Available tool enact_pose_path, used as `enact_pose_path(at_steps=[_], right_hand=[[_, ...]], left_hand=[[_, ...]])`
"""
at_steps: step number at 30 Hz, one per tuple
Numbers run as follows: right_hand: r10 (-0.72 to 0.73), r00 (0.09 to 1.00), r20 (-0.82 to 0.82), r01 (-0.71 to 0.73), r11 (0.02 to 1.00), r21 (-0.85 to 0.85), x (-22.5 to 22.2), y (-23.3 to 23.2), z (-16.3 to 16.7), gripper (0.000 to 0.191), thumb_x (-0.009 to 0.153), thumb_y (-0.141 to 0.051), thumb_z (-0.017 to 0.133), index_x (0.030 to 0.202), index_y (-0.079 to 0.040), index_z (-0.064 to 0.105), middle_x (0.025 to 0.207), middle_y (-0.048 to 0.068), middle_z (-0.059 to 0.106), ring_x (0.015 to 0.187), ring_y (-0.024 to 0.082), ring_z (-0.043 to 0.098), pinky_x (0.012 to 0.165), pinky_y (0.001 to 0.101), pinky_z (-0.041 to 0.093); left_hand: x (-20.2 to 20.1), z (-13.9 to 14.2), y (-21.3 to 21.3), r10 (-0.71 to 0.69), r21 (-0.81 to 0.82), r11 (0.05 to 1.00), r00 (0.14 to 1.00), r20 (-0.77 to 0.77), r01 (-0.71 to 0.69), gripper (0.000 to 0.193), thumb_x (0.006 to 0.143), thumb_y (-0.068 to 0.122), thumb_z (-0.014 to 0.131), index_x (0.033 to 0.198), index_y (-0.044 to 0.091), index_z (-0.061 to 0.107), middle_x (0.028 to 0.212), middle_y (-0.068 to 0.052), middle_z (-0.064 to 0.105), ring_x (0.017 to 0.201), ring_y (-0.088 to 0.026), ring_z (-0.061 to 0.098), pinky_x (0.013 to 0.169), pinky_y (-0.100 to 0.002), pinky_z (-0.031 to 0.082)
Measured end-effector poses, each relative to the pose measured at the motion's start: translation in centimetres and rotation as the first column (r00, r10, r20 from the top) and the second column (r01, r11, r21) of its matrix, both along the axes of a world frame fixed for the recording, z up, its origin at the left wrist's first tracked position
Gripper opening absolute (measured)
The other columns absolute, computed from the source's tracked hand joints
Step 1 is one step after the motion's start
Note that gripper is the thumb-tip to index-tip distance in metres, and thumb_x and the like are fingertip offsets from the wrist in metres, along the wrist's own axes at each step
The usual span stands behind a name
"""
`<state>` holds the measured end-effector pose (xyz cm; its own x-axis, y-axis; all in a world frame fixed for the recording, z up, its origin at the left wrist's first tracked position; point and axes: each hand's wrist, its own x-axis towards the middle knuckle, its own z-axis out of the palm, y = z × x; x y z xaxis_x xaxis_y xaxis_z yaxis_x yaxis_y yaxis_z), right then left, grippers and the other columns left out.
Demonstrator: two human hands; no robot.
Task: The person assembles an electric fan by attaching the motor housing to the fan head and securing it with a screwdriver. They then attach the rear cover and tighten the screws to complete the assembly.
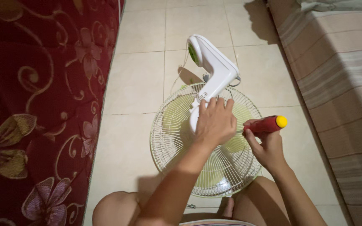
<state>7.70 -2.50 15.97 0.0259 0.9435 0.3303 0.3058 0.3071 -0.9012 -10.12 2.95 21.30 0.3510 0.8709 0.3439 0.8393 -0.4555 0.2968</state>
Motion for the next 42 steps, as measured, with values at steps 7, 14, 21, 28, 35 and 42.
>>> enact_pose_path(at_steps=[7, 14, 21, 28, 35, 42], right_hand=[[-0.045, 0.989, 0.141, 0.044, 0.999, 0.016, -0.9, 0.4, 0.9, 0.017, 0.093, 0.001, 0.066, 0.108, 0.007, 0.061, 0.108, 0.014, 0.068, 0.093, 0.019, 0.071, 0.082, 0.0312, 0.061], [-0.167, 0.982, 0.087, 0.172, 0.984, -0.052, -1.7, 0.0, 1.5, 0.020, 0.094, -0.005, 0.070, 0.107, 0.007, 0.060, 0.096, 0.013, 0.072, 0.084, 0.018, 0.075, 0.076, 0.0295, 0.061], [-0.221, 0.969, 0.106, 0.231, 0.969, -0.086, -1.4, 0.0, 1.7, 0.018, 0.096, -0.008, 0.071, 0.103, 0.006, 0.063, 0.085, 0.013, 0.075, 0.078, 0.018, 0.076, 0.071, 0.0285, 0.060], [-0.132, 0.983, 0.126, 0.136, 0.990, -0.026, -1.7, -0.1, 1.5, 0.018, 0.095, -0.007, 0.070, 0.102, 0.007, 0.063, 0.088, 0.013, 0.074, 0.080, 0.017, 0.076, 0.073, 0.0288, 0.062], [-0.251, 0.866, 0.433, 0.318, 0.944, -0.088, -1.2, 1.5, 1.0, 0.015, 0.090, -0.008, 0.075, 0.098, 0.005, 0.073, 0.078, 0.017, 0.075, 0.067, 0.022, 0.073, 0.064, 0.0331, 0.056], [-0.225, 0.974, 0.005, 0.225, 0.973, -0.048, -0.4, -0.2, -2.0, 0.014, 0.092, -0.002, 0.070, 0.102, 0.004, 0.062, 0.093, 0.012, 0.069, 0.082, 0.017, 0.073, 0.069, 0.0294, 0.062]], left_hand=[[0.1, 0.1, 0.2, 0.005, -0.026, 1.000, 1.000, 0.027, -0.004, 0.034, 0.088, 0.025, 0.053, 0.114, 0.006, 0.061, 0.104, -0.016, 0.065, 0.108, -0.032, 0.059, 0.102, -0.057, 0.037], [0.3, 0.1, 0.4, 0.004, -0.043, 0.999, 1.000, 0.016, -0.004, 0.036, 0.088, 0.026, 0.053, 0.116, 0.006, 0.060, 0.107, -0.016, 0.066, 0.110, -0.031, 0.059, 0.105, -0.057, 0.036], [0.3, 0.4, 0.7, 0.013, -0.071, 0.997, 1.000, 0.011, -0.012, 0.037, 0.088, 0.026, 0.053, 0.118, 0.005, 0.059, 0.106, -0.015, 0.066, 0.109, -0.030, 0.059, 0.105, -0.057, 0.036], [0.2, 0.3, 1.0, 0.020, -0.079, 0.997, 0.999, 0.030, -0.018, 0.036, 0.088, 0.026, 0.053, 0.117, 0.006, 0.059, 0.106, -0.015, 0.066, 0.110, -0.030, 0.059, 0.105, -0.057, 0.036], [1.4, -0.2, 0.5, 0.009, -0.022, 1.000, 0.998, 0.057, -0.008, 0.040, 0.086, 0.028, 0.056, 0.120, 0.006, 0.060, 0.107, -0.015, 0.067, 0.111, -0.030, 0.059, 0.106, -0.057, 0.034], [3.3, -0.6, 0.3, 0.018, -0.045, 0.999, 0.992, -0.121, -0.023, 0.041, 0.087, 0.029, 0.058, 0.121, 0.007, 0.058, 0.108, -0.013, 0.066, 0.110, -0.025, 0.058, 0.100, -0.051, 0.036]])
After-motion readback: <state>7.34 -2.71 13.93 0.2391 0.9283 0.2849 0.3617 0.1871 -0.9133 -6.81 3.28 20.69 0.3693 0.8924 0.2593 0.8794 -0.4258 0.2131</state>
